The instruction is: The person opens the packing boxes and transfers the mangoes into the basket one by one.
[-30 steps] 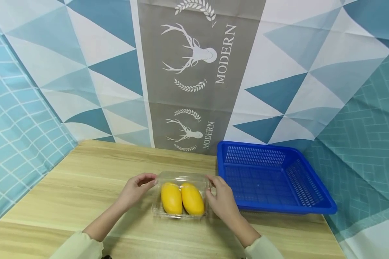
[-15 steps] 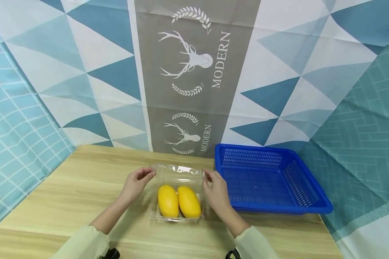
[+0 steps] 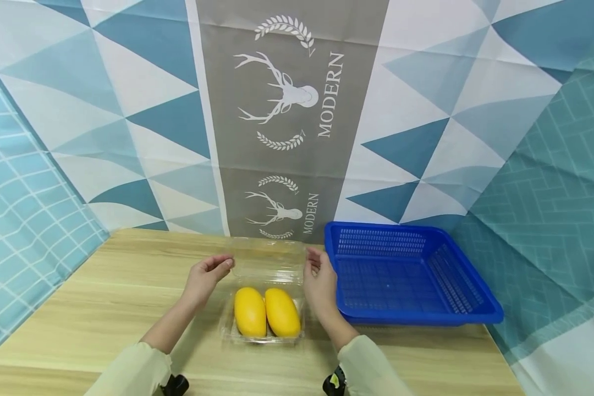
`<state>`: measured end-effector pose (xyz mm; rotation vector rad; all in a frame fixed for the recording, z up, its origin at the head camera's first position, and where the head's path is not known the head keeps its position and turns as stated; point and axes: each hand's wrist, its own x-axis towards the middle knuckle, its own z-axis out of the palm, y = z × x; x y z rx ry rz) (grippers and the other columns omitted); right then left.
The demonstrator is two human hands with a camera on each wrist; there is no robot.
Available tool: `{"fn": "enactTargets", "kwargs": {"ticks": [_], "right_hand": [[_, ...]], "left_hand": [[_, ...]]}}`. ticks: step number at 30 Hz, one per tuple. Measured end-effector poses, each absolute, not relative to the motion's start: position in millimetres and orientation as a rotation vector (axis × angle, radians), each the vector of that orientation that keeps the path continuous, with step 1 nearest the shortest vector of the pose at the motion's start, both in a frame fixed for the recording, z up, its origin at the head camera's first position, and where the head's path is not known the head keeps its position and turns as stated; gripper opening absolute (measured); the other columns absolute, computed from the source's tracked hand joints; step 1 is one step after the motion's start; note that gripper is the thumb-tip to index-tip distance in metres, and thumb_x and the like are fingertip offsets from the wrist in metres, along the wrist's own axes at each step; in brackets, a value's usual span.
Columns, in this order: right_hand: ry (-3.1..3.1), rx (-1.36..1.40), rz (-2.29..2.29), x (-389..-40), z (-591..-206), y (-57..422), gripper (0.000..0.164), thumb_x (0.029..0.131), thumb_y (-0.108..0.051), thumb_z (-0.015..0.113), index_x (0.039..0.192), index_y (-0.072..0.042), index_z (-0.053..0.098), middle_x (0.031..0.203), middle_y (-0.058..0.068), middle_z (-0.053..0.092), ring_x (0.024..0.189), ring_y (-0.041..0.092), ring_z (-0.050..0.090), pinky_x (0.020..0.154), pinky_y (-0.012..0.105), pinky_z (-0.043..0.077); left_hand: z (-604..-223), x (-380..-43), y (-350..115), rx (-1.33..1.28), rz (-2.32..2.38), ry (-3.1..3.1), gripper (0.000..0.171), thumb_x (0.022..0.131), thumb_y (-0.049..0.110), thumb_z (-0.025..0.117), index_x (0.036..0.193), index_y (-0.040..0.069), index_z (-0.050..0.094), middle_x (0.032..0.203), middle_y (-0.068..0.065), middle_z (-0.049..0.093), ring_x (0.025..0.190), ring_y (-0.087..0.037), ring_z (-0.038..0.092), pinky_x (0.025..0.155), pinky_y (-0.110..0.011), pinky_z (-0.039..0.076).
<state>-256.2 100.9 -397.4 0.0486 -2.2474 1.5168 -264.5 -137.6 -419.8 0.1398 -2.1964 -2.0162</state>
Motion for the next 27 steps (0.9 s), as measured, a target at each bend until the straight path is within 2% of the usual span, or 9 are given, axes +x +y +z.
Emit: {"fn": "enactTargets", "kwargs": {"ticks": [3, 7, 12, 16, 20, 27], "right_hand": [[-2.205, 0.016, 1.547, -260.2, -400.2, 97.7, 0.023, 0.091, 0.0, 0.053, 0.114, -0.001, 0.058, 0.108, 0.017, 0.064, 0.096, 0.026, 0.061, 0.084, 0.029, 0.052], [-2.2, 0.006, 1.547, -264.9, -403.5, 93.6, 0.024, 0.092, 0.001, 0.051, 0.115, -0.001, 0.055, 0.107, 0.018, 0.063, 0.098, 0.027, 0.059, 0.088, 0.038, 0.052], [-2.248, 0.01, 1.518, -270.9, -409.7, 90.9, 0.03, 0.092, 0.001, 0.048, 0.121, -0.002, 0.05, 0.108, 0.019, 0.061, 0.098, 0.03, 0.058, 0.089, 0.046, 0.051], [-2.294, -0.004, 1.491, -275.8, -417.4, 90.9, 0.033, 0.091, 0.003, 0.047, 0.123, -0.003, 0.05, 0.11, 0.02, 0.06, 0.096, 0.029, 0.057, 0.087, 0.045, 0.051], [-2.339, -0.029, 1.472, -280.0, -426.0, 91.3, 0.036, 0.091, 0.004, 0.049, 0.125, -0.005, 0.05, 0.108, 0.02, 0.06, 0.093, 0.027, 0.057, 0.085, 0.043, 0.052], [-2.372, -0.061, 1.425, -286.1, -431.1, 90.4, 0.035, 0.091, 0.003, 0.051, 0.125, -0.004, 0.052, 0.099, 0.019, 0.06, 0.083, 0.023, 0.056, 0.075, 0.037, 0.052]], "left_hand": [[-420.5, -268.7, -137.0, 0.15, -2.134, -2.124, 0.029, 0.092, 0.006, 0.057, 0.118, -0.005, 0.059, 0.106, -0.011, 0.065, 0.09, -0.008, 0.062, 0.091, -0.03, 0.052], [-421.1, -273.4, -136.4, 0.172, -2.206, -2.084, 0.029, 0.092, 0.003, 0.056, 0.12, -0.004, 0.058, 0.103, -0.003, 0.063, 0.092, -0.011, 0.063, 0.096, -0.04, 0.049], [-422.5, -277.8, -135.8, 0.192, -2.225, -2.064, 0.032, 0.09, -0.001, 0.057, 0.122, -0.005, 0.056, 0.101, -0.003, 0.063, 0.091, -0.013, 0.061, 0.095, -0.041, 0.05], [-424.5, -279.8, -135.3, 0.198, -2.248, -2.053, 0.037, 0.086, -0.009, 0.056, 0.123, -0.005, 0.055, 0.104, -0.01, 0.062, 0.097, -0.019, 0.061, 0.097, -0.042, 0.049], [-426.2, -281.6, -135.8, 0.195, -2.243, -2.066, 0.038, 0.086, -0.01, 0.055, 0.124, -0.005, 0.055, 0.112, -0.019, 0.059, 0.104, -0.025, 0.059, 0.096, -0.041, 0.05], [-431.5, -287.0, -137.5, 0.238, -2.22, -2.117, 0.034, 0.089, -0.005, 0.055, 0.122, -0.009, 0.054, 0.113, -0.024, 0.056, 0.09, -0.019, 0.061, 0.087, -0.037, 0.055]]}}
